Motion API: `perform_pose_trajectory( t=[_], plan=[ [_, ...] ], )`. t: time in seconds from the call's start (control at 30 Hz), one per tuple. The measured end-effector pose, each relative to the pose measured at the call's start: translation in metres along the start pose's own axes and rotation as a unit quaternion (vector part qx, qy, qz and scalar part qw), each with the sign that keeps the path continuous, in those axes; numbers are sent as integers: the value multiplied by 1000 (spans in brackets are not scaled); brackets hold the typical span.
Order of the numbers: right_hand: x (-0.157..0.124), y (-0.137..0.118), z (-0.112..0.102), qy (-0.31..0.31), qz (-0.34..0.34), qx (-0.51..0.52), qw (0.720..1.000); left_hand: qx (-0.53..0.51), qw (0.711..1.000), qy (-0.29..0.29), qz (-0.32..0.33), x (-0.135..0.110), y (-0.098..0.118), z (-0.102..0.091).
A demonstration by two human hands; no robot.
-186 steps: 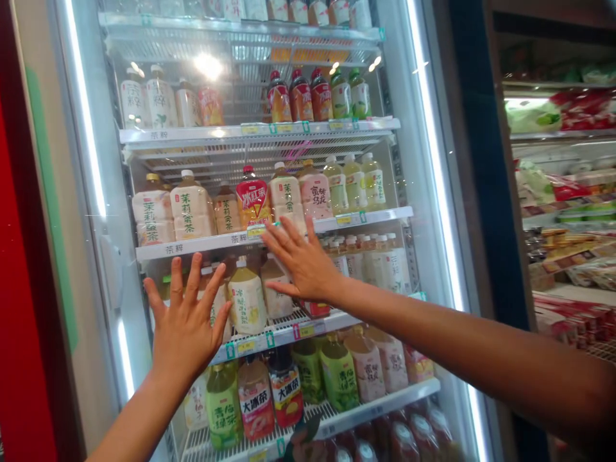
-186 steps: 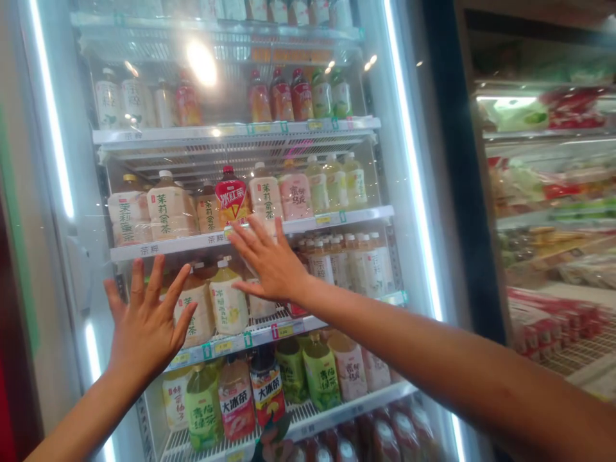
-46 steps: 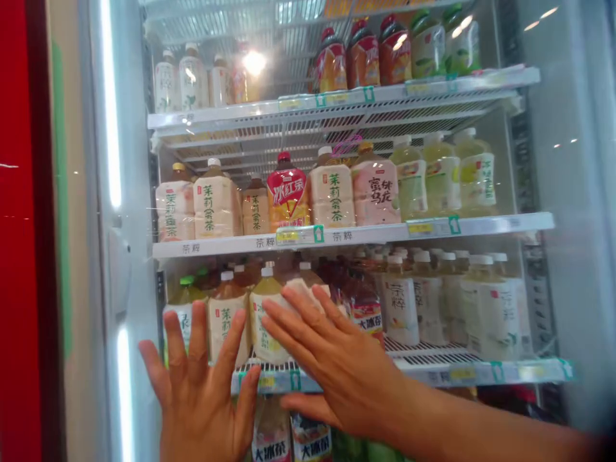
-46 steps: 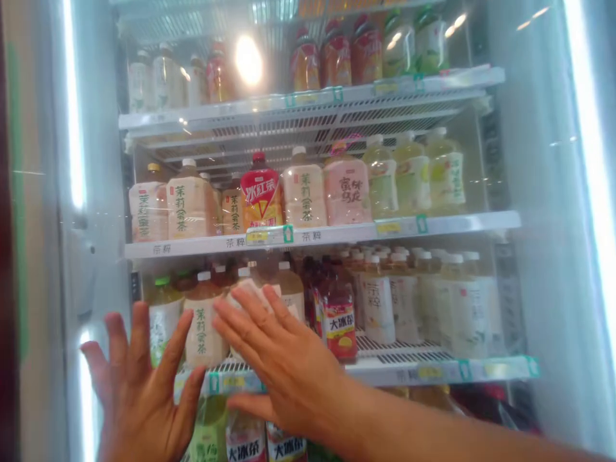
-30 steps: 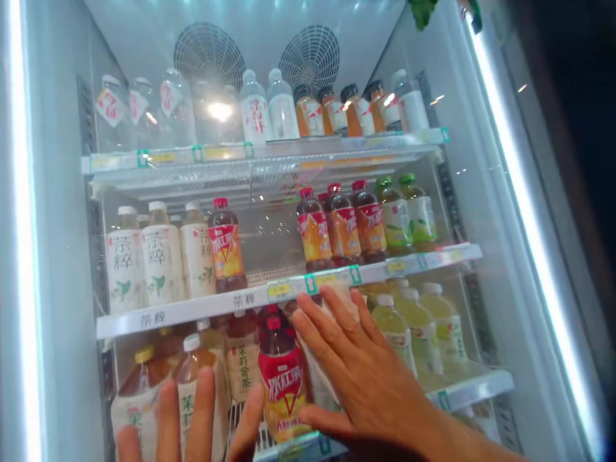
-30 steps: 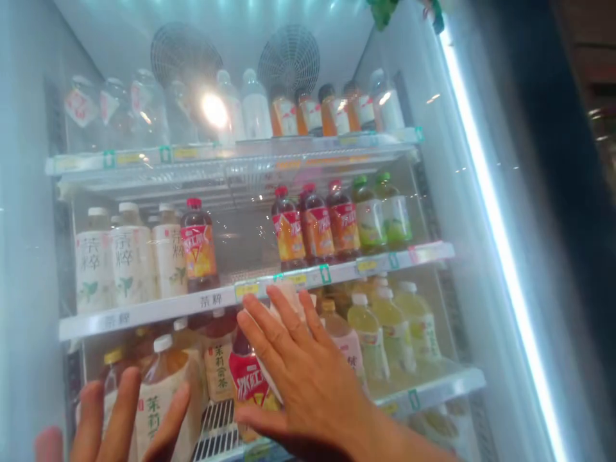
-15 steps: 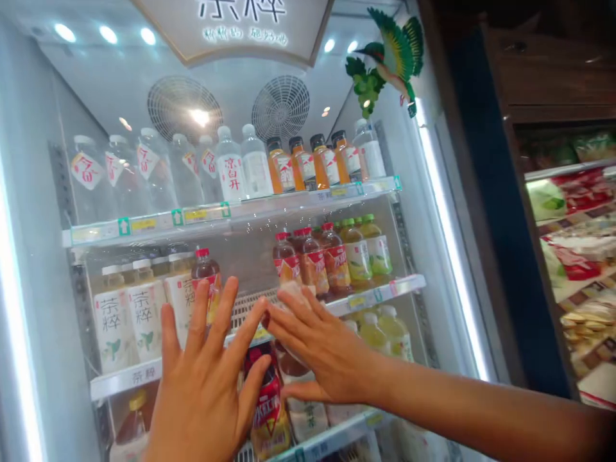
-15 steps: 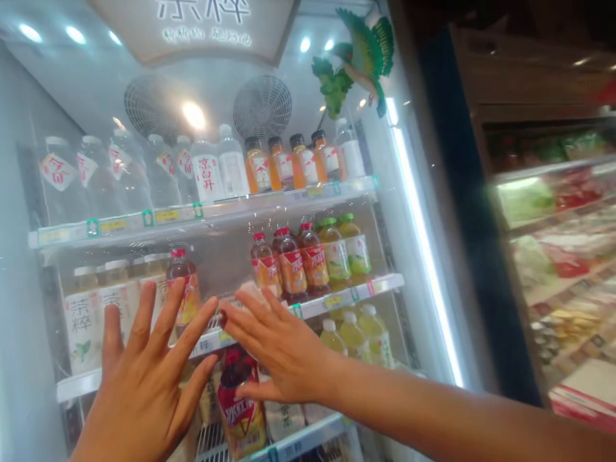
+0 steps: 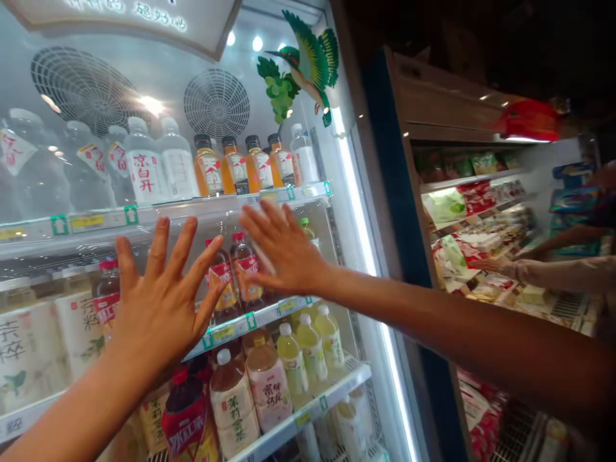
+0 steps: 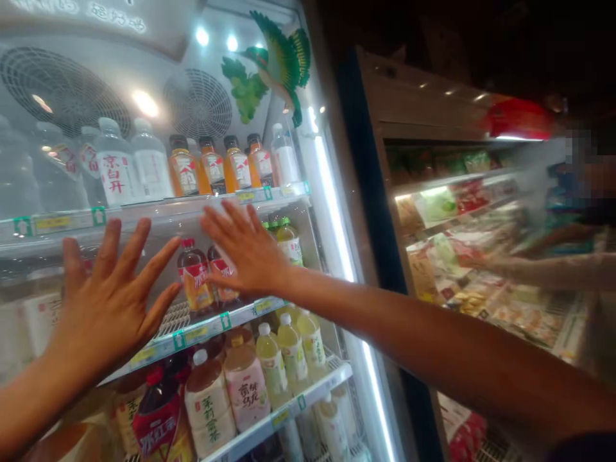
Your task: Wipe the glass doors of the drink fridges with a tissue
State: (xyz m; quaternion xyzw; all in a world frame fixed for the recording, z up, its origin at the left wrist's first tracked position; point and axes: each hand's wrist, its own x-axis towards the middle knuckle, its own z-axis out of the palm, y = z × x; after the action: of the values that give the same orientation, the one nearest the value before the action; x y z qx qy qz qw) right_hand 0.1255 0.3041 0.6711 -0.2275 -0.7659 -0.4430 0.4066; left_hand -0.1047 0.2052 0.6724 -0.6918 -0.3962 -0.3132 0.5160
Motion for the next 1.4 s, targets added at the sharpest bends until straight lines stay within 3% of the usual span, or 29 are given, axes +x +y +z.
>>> perform_pose_trajectory(
  t=[0.1,0.27,0.43,0.5,0.6,0.67,0.77,0.8,0.97,1.17,1.27,1.33,1.4],
  plan=[
    [-3,25,-2,28,108,-8,994,10,1000,7,1,17,9,5],
    [-11,32,-3,-13,-8,-8,1000,-13,1000,22,2,31,10,12],
    [30,46,-6,65,107,11,992,-10,999,22,-27,29,-6,3],
    [40,30,-5,57,58,24,996,14,999,19,-36,23,-17,-8],
    [55,-2,-5,1,-71,44,997,49,997,-3,-57,11,-40,-28],
    [77,-15,-3,5,-71,50,996,62,995,-12,-74,2,-59,-41],
    [112,-38,2,61,3,54,997,77,993,-10,-91,-17,-88,-54],
    [118,-49,5,67,-1,57,996,83,992,-9,-96,-24,-97,-57],
    [127,-105,9,2,-194,63,979,120,985,-17,-123,-67,-133,-75],
    [183,-136,11,53,-89,76,992,124,979,-37,-160,-109,-164,-103],
    [185,-167,15,10,-209,61,976,134,977,-32,-161,-126,-175,-113],
    [189,-174,15,-20,-271,53,961,140,977,-22,-158,-135,-178,-118],
    [202,-166,14,-7,-222,57,973,141,977,-17,-158,-141,-179,-120]
  ],
)
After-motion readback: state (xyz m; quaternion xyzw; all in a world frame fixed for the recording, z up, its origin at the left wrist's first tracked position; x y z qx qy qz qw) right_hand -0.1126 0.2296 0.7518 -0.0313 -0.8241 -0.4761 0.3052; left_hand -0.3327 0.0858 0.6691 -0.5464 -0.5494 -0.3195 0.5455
